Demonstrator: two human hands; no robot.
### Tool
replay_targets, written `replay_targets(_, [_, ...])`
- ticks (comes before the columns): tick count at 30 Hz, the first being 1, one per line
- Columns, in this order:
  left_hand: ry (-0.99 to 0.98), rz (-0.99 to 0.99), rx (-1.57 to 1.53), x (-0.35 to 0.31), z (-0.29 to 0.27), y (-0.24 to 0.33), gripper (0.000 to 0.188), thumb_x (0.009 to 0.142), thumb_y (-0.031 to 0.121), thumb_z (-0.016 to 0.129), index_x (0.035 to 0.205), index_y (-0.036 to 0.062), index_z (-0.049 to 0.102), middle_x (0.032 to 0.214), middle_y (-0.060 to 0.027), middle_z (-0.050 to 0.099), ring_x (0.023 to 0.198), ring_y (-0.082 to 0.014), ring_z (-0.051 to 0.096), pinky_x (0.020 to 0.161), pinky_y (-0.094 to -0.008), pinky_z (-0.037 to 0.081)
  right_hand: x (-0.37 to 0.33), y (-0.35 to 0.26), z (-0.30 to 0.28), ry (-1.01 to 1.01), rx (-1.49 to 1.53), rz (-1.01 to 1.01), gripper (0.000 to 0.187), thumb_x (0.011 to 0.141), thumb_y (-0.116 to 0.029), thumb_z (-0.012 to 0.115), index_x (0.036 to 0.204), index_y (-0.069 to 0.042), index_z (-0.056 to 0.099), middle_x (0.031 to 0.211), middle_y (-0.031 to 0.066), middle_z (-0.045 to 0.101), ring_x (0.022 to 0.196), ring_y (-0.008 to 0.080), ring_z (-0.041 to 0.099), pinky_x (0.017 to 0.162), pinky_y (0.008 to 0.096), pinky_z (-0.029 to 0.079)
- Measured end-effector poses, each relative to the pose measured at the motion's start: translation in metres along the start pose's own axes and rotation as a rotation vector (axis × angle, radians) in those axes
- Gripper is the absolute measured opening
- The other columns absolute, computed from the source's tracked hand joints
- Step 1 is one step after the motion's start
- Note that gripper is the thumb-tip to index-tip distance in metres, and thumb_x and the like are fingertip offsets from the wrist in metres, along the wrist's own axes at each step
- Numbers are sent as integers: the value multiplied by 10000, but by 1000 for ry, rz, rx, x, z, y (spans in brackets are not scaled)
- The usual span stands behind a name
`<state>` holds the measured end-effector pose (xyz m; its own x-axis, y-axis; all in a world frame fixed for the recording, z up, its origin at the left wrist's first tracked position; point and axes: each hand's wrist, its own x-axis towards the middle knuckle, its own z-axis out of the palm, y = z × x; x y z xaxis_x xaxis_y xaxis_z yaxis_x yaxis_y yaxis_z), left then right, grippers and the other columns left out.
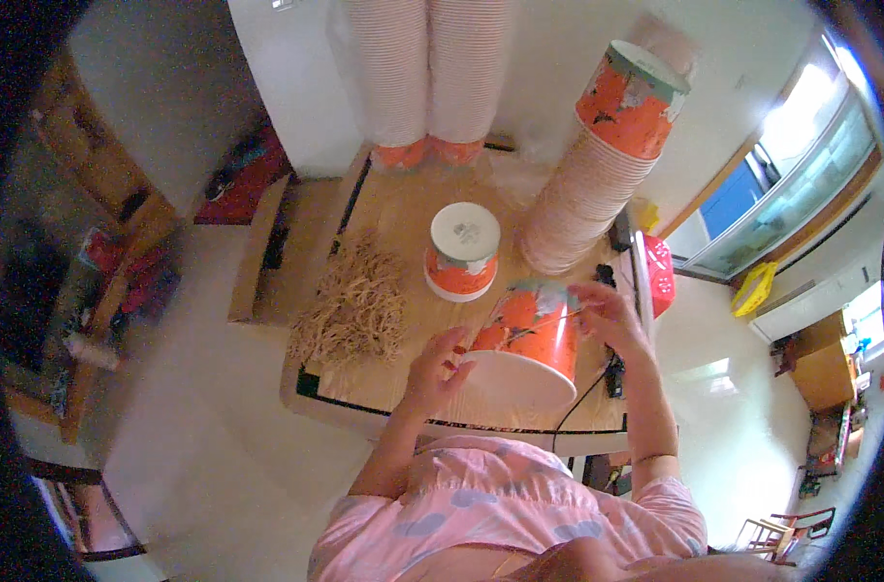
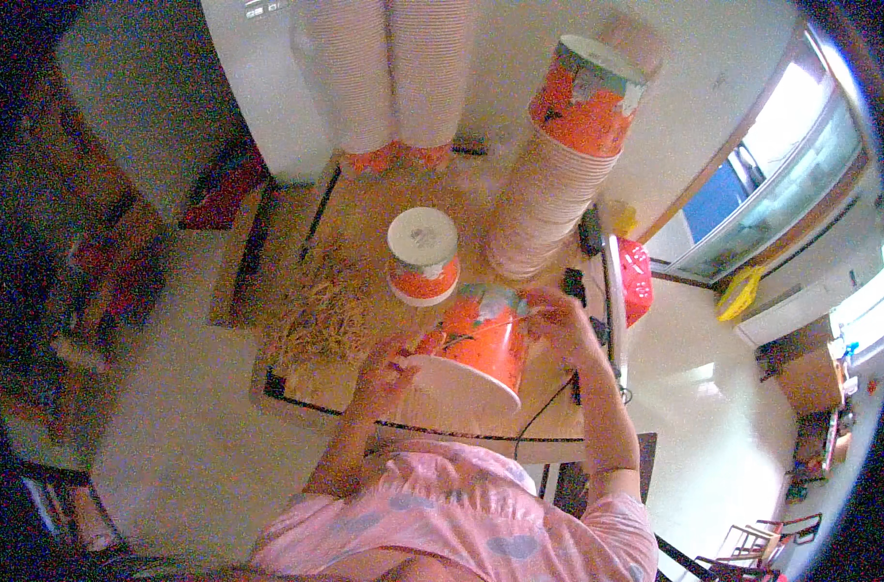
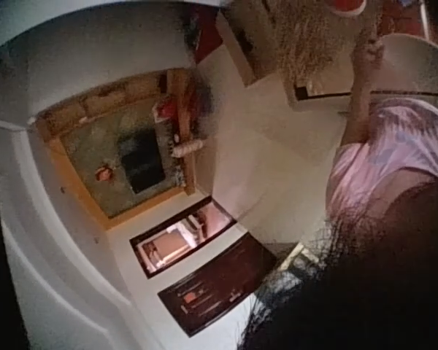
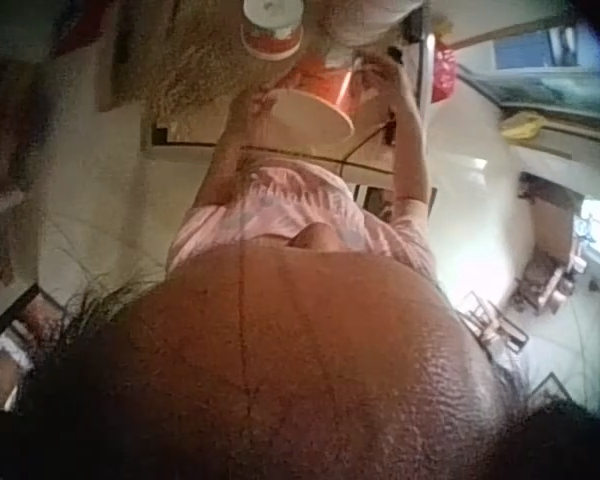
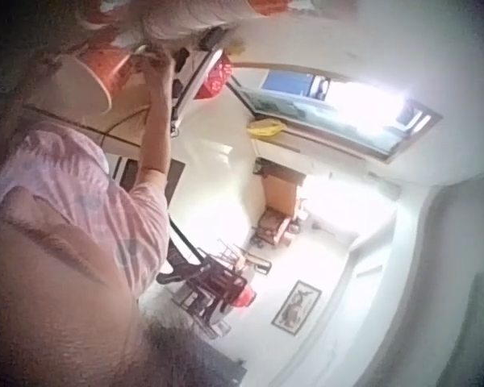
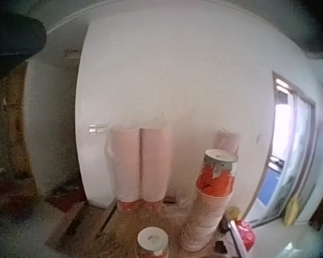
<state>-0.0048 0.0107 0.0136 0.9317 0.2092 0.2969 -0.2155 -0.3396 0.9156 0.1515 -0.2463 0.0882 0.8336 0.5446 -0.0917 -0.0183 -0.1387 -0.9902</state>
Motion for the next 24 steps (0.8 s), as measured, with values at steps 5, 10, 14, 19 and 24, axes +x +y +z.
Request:
replay_targets(5, [83,47,-73,5,-13,3,488,742,52,621,1199,106,457,1049,-75,503,814,-139,548,561,-225,483,-27,-147,-39,727,-587,-790,445,728,50,593,1147,-71,508,799,-24,546,712,74,496,662,208,427])
replay_targets(10, [84,7,33,-2,-18,-5,361,755,46,599,1106,94,529,925,-55,520,740,-119,545,536,-218,472,22,-258,-89,976,-827,-1204,306,787,-20,570,1087,-32,509,984,62,575,736,109,551,650,234,492])
replay_targets(14, [107,-6,90,-6,-20,-12,305,757,38,591,1054,92,555,873,-50,540,686,-119,554,533,-220,474,69,-267,-121,1073,-1146,-972,269,793,-51,559,1060,-78,537,1035,65,568,759,147,583,649,262,485])
replay_targets(19, [145,-41,107,-14,-28,-19,260,756,39,594,1012,78,567,854,-54,549,663,-125,557,539,-228,478,99,-245,-110,927,-1132,-957,316,784,-24,521,1094,-86,522,1029,105,547,776,169,594,666,289,489])
replay_targets(24, [180,-52,92,-17,-28,-36,204,750,33,599,951,66,583,790,-55,554,648,-142,560,538,-242,478,108,-238,-102,909,-1212,-966,286,792,-19,487,1070,-79,518,1023,126,532,880,250,574,724,338,478])
